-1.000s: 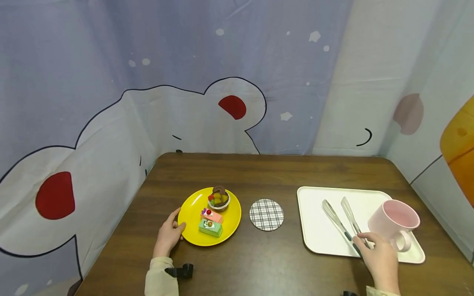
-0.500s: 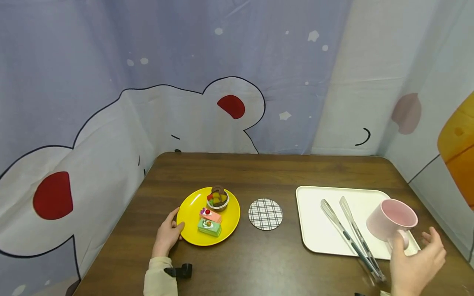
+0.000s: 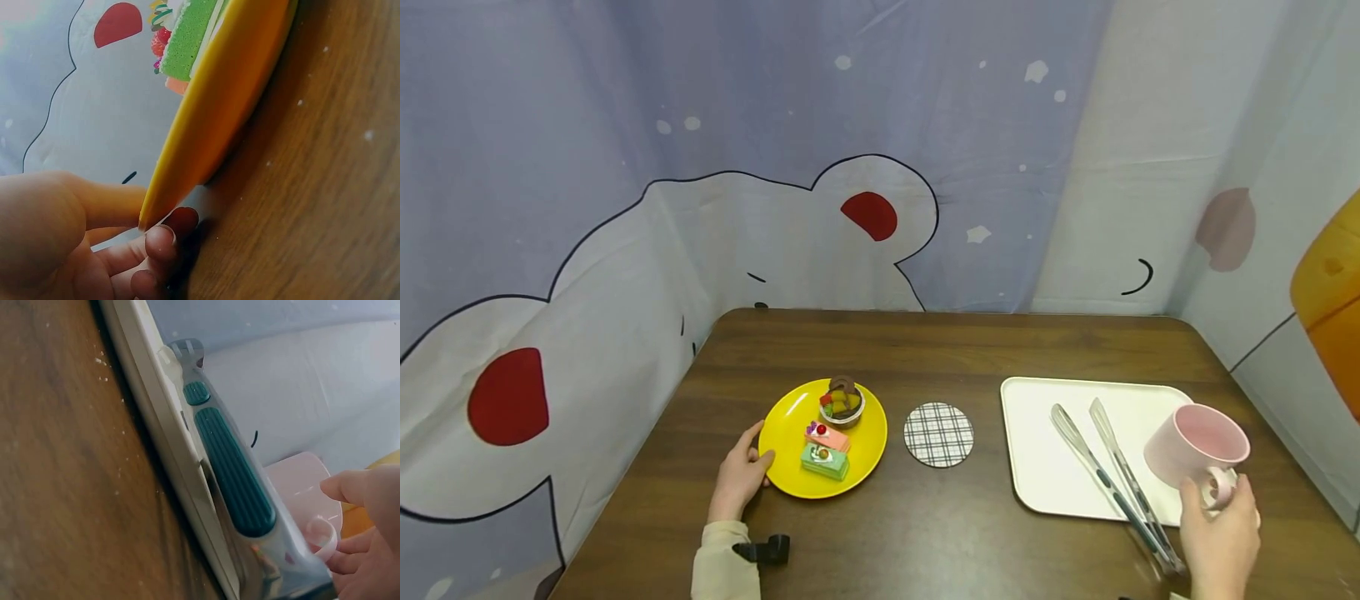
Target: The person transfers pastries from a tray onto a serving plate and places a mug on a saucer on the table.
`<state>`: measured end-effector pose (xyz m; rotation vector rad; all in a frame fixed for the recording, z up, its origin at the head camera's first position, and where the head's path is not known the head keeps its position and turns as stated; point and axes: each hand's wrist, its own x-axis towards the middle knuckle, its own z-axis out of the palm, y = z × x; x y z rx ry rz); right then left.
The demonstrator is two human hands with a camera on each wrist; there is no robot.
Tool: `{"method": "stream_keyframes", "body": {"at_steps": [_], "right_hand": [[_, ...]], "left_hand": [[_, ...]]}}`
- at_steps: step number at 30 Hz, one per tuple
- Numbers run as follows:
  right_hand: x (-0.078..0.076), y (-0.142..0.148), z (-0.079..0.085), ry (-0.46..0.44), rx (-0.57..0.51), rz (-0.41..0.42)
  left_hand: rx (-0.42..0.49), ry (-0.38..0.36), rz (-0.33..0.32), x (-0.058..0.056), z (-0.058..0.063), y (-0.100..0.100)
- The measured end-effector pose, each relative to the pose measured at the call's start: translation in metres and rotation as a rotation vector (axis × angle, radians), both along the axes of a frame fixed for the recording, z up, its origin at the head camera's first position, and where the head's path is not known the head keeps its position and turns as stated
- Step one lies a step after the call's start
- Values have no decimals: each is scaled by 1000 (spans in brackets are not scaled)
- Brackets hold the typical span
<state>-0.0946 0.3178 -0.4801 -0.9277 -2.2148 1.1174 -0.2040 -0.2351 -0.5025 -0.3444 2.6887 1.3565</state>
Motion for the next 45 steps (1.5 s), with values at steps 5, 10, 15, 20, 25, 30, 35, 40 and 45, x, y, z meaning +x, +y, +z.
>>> {"method": "stream_keyframes", "body": {"at_steps": [5,10,15,20,25,30,35,40,45], "right_hand": [[-1,2,-4,29,82,-10],[0,2,-7,70,68,-39],[0,5,-11,122,11,-22],[0,7,-15,180,-132,-1],[-1,7,-17,303,-384,28],[-2,5,-19,381,-598,53],[-4,5,-23,538,-783,93],[-4,5,-25,718,-911,156],[-3,3,-26,802,-946,161]], "left_hand": [[-4,-2,1,1,2,-1],[-10,-2,9,1,3,-2],[-14,0,8,1,1,-2],[-14,-4,14,1,0,-2],[-5,-6,15,2,0,-1],[-6,1,13,2,1,1],[-13,2,16,2,0,1],[-4,12,8,1,-1,0],[1,14,5,1,-1,0]]}}
